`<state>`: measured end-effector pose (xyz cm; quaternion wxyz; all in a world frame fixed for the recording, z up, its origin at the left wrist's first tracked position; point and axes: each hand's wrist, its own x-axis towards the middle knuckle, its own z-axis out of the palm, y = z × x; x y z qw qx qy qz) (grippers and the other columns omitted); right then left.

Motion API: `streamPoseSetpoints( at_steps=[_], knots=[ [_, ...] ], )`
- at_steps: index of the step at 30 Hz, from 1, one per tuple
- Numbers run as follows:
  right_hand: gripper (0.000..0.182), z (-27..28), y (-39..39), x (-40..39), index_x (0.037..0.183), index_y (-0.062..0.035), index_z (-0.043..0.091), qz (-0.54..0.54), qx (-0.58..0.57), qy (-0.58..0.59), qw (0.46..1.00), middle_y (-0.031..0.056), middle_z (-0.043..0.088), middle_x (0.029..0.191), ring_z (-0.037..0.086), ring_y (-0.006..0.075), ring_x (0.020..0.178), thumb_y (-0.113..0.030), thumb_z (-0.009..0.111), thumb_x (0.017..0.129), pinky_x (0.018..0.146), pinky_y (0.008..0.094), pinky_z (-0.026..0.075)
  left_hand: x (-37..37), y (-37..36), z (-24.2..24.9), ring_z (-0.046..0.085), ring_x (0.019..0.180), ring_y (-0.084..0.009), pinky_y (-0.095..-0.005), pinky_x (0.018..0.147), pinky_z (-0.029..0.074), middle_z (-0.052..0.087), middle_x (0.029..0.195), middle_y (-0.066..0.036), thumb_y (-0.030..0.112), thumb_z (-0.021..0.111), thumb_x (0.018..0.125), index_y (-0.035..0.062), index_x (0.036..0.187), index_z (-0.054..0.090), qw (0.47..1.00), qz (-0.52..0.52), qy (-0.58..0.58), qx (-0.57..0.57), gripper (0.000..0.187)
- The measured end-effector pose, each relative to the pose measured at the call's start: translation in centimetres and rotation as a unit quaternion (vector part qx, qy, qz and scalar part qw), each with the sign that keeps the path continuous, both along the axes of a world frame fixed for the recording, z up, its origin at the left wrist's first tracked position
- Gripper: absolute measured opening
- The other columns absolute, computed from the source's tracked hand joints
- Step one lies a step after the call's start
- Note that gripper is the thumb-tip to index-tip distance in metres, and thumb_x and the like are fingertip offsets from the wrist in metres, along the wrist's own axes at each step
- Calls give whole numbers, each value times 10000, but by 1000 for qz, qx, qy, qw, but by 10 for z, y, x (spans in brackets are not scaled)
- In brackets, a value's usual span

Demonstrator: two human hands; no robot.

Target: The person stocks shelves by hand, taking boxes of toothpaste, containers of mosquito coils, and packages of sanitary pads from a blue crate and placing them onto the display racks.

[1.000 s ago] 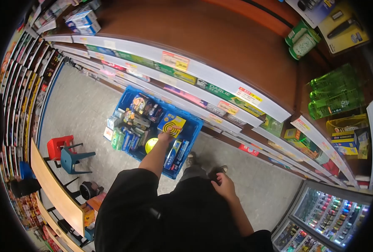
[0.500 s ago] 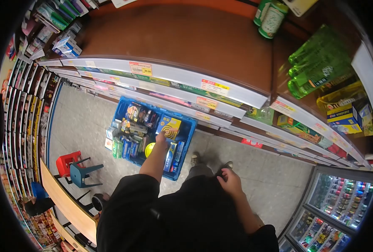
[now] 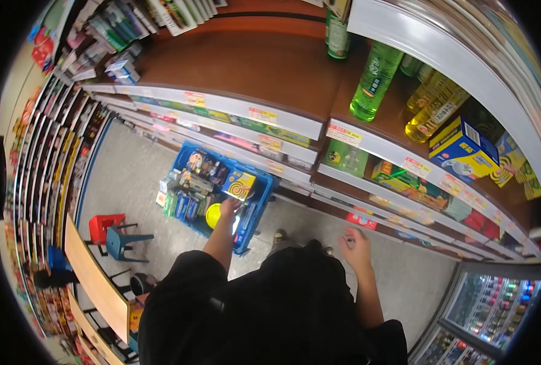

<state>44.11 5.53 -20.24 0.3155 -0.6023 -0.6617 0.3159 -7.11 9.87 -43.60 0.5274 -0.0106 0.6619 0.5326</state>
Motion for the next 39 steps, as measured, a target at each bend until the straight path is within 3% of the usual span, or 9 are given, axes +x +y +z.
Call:
streamPoseSetpoints(
  at_steps=[10, 15, 20, 22, 25, 29, 34, 36, 39],
  knots=[
    [306, -6, -18, -4, 1102, -42, 663, 28, -38, 11, 999, 146, 722, 967, 732, 290, 886, -179, 754, 844, 777, 382, 579, 9, -18, 29, 682, 961, -249, -387, 711, 529, 697, 1104, -97, 257, 554, 937, 94, 1183, 619, 996, -54, 69, -13, 302],
    [195, 56, 8, 6, 973, -53, 687, -39, 308, -77, 948, 107, 719, 986, 705, 286, 914, -76, 763, 794, 818, 393, 557, 45, -8, 60, 685, 732, -181, -269, 548, 499, 711, 914, -111, 100, 535, 928, 25, 1113, 616, 975, -67, 209, 28, 216],
    [208, 152, 53, 114, 912, -26, 651, -189, 549, -129, 804, 149, 705, 970, 687, 334, 896, 87, 662, 737, 776, 429, 532, 137, -35, 64, 590, 579, -128, -290, 527, 488, 684, 773, -66, 119, 564, 929, 63, 1049, 653, 797, -404, 410, 180, 159],
    [296, 196, 76, 167, 1057, 4, 641, -224, 586, -201, 752, 157, 702, 1028, 670, 343, 939, 60, 674, 768, 822, 430, 519, 183, -55, 56, 710, 721, -226, -356, 642, 554, 741, 860, -120, 198, 557, 952, 58, 1082, 669, 777, -539, 321, 55, 221],
    [422, 266, 107, 216, 1198, 10, 608, -236, 563, -246, 753, 191, 653, 1181, 604, 370, 1113, -19, 694, 785, 961, 458, 467, 227, -106, -54, 669, 1084, -383, -500, 910, 534, 701, 1130, -218, 381, 566, 911, 105, 1110, 712, 561, -703, 436, 12, 370],
    [627, 308, 150, 263, 1283, 0, 562, -220, 520, -327, 758, 205, 607, 1242, 511, 410, 1229, -162, 784, 719, 1093, 499, 363, 276, -130, -17, 650, 1128, -391, -506, 951, 512, 695, 1140, -240, 412, 555, 923, 90, 1120, 711, 589, -717, 368, -59, 408],
    [629, 326, 162, 273, 1211, 9, 577, -188, 271, -387, 861, 235, 639, 1104, 565, 440, 1096, -214, 824, 678, 997, 533, 414, 239, -108, -70, 658, 1089, -400, -497, 928, 521, 680, 1165, -235, 344, 513, 927, 59, 1096, 696, 413, -779, 468, 56, 379],
    [681, 310, 161, 291, 1272, 23, 563, -170, 409, -431, 786, 254, 631, 1134, 561, 449, 1117, -226, 834, 699, 1002, 534, 412, 247, -104, 32, 661, 1070, -402, -492, 904, 530, 676, 1157, -243, 320, 512, 916, 30, 1064, 690, 570, -698, 432, -39, 371],
    [658, 308, 152, 317, 1312, 12, 552, -168, 467, -458, 737, 270, 556, 1276, 528, 452, 1174, -243, 818, 767, 1019, 528, 403, 237, -112, 42, 660, 1075, -401, -479, 905, 531, 678, 1163, -251, 300, 515, 895, 26, 1110, 694, 574, -697, 415, -113, 392]
  ],
)
